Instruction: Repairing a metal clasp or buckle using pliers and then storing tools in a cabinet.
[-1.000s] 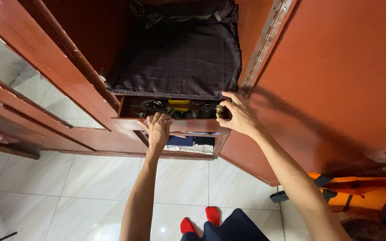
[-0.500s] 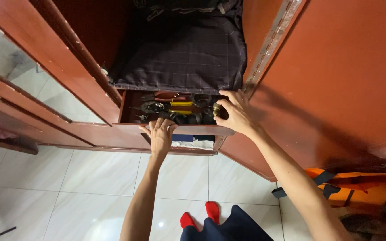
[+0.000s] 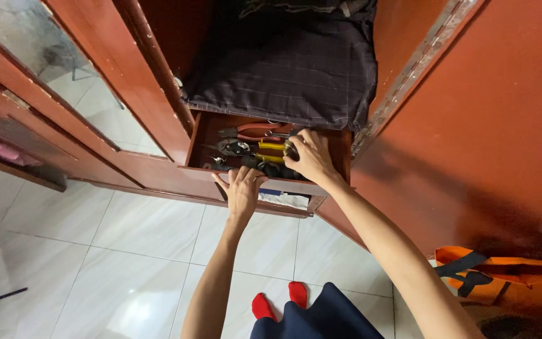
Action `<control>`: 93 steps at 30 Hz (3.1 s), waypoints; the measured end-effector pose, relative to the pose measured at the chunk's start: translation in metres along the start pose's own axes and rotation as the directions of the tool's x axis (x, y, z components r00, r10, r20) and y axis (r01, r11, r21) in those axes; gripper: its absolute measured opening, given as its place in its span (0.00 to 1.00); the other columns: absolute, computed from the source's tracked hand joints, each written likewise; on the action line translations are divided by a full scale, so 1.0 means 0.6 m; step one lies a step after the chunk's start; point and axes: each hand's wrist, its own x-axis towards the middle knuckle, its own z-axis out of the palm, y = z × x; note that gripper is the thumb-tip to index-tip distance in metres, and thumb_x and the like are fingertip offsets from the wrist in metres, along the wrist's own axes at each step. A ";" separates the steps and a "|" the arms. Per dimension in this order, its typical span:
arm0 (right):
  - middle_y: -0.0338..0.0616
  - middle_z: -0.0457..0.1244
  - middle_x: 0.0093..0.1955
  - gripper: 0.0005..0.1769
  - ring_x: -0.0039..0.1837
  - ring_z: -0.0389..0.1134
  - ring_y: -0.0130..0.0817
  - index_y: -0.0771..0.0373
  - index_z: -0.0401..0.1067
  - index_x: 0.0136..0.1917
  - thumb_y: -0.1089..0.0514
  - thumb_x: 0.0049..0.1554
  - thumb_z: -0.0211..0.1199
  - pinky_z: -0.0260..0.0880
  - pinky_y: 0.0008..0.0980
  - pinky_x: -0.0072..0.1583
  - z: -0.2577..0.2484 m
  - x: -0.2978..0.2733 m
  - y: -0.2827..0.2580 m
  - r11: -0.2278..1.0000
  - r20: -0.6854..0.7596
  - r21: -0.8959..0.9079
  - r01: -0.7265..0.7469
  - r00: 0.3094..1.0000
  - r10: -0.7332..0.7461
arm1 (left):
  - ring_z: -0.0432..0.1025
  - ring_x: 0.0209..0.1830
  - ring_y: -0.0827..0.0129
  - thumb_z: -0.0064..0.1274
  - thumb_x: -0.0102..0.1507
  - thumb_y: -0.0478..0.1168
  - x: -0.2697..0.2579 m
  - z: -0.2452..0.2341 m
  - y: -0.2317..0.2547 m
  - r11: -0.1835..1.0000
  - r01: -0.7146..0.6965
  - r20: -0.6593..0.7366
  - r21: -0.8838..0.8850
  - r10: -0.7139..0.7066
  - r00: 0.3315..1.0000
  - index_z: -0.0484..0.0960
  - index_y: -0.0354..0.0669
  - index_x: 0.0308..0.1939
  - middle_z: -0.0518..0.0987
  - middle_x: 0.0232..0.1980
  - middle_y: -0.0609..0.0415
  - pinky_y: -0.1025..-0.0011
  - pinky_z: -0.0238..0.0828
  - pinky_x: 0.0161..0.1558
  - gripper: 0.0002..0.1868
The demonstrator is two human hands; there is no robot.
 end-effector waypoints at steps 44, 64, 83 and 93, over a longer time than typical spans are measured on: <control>0.46 0.53 0.79 0.42 0.78 0.56 0.47 0.51 0.58 0.79 0.32 0.59 0.59 0.53 0.59 0.75 -0.064 -0.039 -0.016 0.964 0.259 0.057 -0.261 0.936 0.238 | 0.69 0.49 0.63 0.53 0.66 0.52 0.001 -0.007 -0.008 0.999 -0.043 -0.010 -0.018 0.043 0.999 0.86 0.57 0.38 0.75 0.39 0.67 0.17 0.19 0.67 0.10; 0.51 0.39 0.84 0.45 0.85 0.34 0.56 0.57 0.68 0.67 0.30 0.46 0.72 0.23 0.69 0.78 -0.052 -0.124 0.040 0.998 -0.079 0.065 0.003 0.997 0.002 | 0.69 0.46 0.60 0.54 0.64 0.55 0.038 -0.013 0.002 0.998 -0.053 -0.013 -0.024 0.053 0.999 0.88 0.56 0.38 0.78 0.38 0.66 0.15 0.20 0.66 0.13; 0.53 0.38 0.85 0.36 0.86 0.32 0.54 0.59 0.72 0.59 0.32 0.49 0.69 0.20 0.78 0.75 -0.059 -0.100 0.041 0.999 -0.175 -0.017 0.043 0.984 -0.045 | 0.70 0.47 0.59 0.56 0.64 0.54 0.078 0.002 0.000 0.998 -0.043 0.019 -0.039 0.044 0.999 0.89 0.56 0.38 0.80 0.39 0.66 0.14 0.19 0.66 0.12; 0.55 0.37 0.86 0.33 0.86 0.31 0.57 0.61 0.73 0.55 0.35 0.48 0.71 0.21 0.80 0.75 -0.034 -0.060 0.067 0.998 -0.266 -0.059 0.022 0.963 -0.037 | 0.70 0.48 0.58 0.55 0.64 0.55 0.124 0.022 0.001 0.997 -0.044 0.006 -0.057 0.044 0.999 0.89 0.55 0.38 0.80 0.39 0.66 0.14 0.20 0.66 0.13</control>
